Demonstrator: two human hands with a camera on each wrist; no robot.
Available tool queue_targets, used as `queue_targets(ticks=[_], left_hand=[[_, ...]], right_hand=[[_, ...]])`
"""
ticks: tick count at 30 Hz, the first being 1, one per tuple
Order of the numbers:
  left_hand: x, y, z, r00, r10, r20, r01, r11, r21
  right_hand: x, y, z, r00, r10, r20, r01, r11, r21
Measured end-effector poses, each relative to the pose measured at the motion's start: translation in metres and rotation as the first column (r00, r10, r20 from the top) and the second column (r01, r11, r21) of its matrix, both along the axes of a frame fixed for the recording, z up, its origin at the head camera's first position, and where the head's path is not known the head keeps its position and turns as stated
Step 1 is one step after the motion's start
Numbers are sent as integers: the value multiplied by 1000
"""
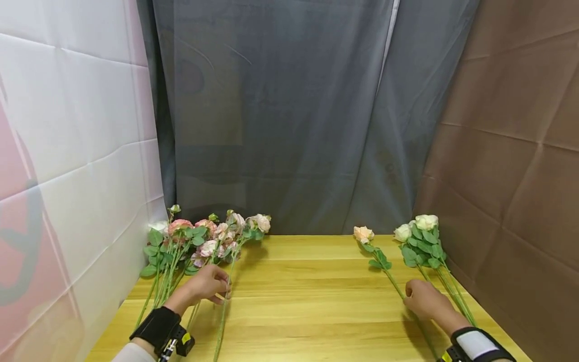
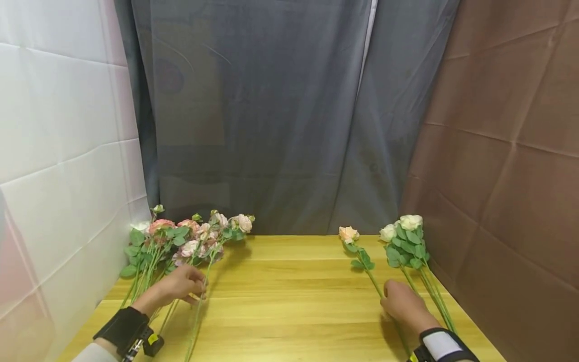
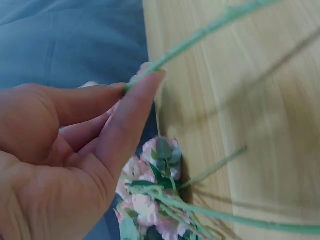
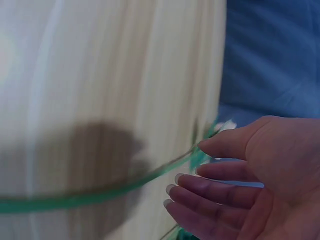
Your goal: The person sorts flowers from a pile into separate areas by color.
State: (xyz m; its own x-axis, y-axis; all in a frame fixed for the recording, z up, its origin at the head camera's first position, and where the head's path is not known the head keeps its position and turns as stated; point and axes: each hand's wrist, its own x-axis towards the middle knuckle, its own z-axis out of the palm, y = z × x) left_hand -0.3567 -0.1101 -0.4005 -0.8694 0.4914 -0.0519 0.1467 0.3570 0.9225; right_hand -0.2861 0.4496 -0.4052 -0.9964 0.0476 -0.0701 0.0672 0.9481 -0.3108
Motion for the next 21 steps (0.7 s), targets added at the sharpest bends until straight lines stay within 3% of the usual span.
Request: queue_targets(ticks=[6,10,12,15,18,21], left_hand=[[-3,11,5,997,-31,72,21,990,139],[0,25,6,992,-63,108,39,978,207],[1,34,6,990,-74,118,45,971,233],[1,50,6,989,-83,124,48,964,262],[-1,70,6,988,-93,121,54,954,294],[0,89,7,988,-106,115,64,944,324]], right_hand=[[-3,-46,19,994,79,-71,-78,997,8],[-5,-91,20,978,173,-113,-186,975,-121],[-5,-115,20,961,255,-102,-274,926,-260],[-2,-151,19,925,378,-34,-344,797,-497],[2,-185,20,892,452,26,-324,679,-659],[6,-211,21,877,479,43,-301,617,-727]])
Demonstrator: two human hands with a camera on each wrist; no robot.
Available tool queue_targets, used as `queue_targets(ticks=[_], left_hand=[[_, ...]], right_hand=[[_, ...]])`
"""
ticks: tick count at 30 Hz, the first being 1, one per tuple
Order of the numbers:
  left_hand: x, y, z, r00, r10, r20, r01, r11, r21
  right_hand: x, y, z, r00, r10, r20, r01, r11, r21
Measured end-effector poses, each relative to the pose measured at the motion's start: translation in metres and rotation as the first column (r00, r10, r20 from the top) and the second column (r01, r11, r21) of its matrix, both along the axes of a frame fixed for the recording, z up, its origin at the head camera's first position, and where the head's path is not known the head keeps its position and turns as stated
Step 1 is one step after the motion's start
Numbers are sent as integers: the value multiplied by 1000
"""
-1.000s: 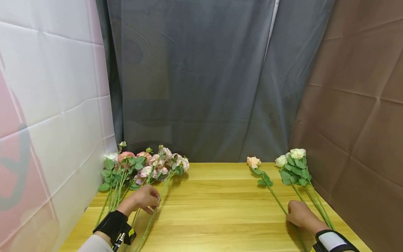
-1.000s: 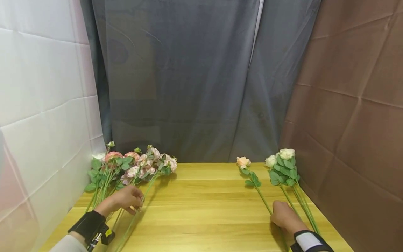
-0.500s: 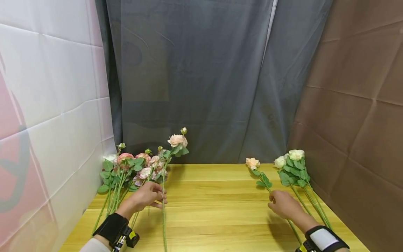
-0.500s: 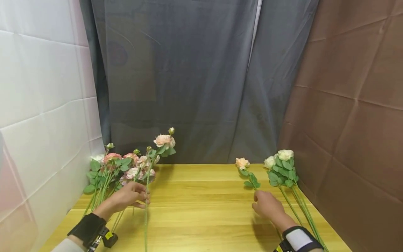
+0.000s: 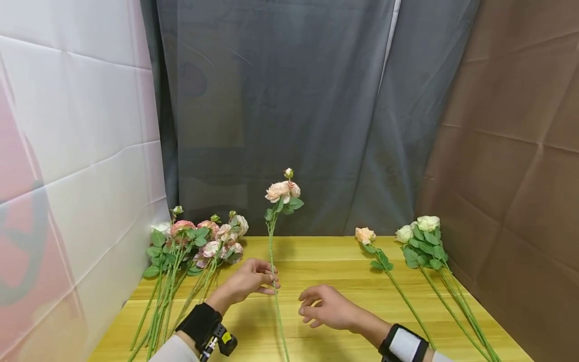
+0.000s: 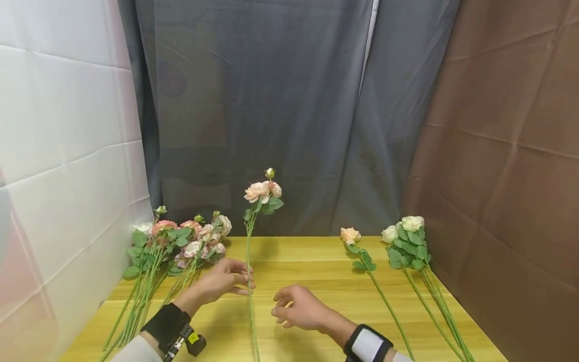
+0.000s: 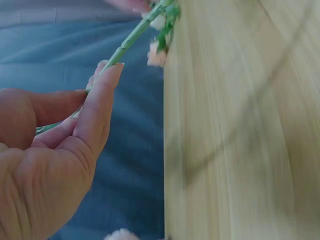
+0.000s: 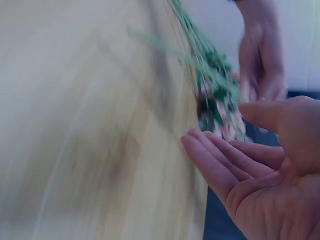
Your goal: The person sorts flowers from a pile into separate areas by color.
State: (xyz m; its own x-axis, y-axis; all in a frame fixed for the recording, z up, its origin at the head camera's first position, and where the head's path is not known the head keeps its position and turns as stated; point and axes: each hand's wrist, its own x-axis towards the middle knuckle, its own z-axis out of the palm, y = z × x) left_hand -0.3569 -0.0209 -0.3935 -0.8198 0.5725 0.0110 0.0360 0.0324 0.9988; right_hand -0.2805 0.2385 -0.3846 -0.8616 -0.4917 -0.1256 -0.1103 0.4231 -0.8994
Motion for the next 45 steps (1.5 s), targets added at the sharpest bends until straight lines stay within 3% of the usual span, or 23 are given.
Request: queue_targets(ticks=[7,18,24,28,31,33,36,39,43,45], left_hand=[[6,29,0,999,-37,-36,38,998,47],[8,41,-6,1000,-28,0,28,998,52],[4,26,-11,996,2,-88,-4,1000,-17],[2,-5,-11,976,109,-189,-124,989,-74],[0,-36,-9,935,241,-260,-280,952,-123],[-2,-58,-9,894,328,-305,-388,907,-164],[-5,-93,-9,833,406,-375,-509,829,-233],[-6,-129,-9,793,433,-428,-580,751,-315],[-7,-170,-14,763,402,-506,-628,648,-432],[-6,-187,-17,761,365,-536,-632,602,-488]], right_hand=[[-1,-27,-2,1000,-25,14,27,996,-88],[-3,-23,-7,998,-43,-45,41,998,-45],[-4,-9,-6,996,-57,-76,57,998,-8],[-3,16,-5,993,-81,-87,82,996,16],[-3,41,-3,989,-109,-104,114,992,48],[-2,60,-1,984,-136,-117,146,986,77],[-2,90,1,972,-198,-125,212,971,113],[-2,118,3,958,-266,-107,280,948,151],[-2,150,0,944,-322,-75,330,921,208],[-3,161,-4,939,-338,-69,345,906,245]])
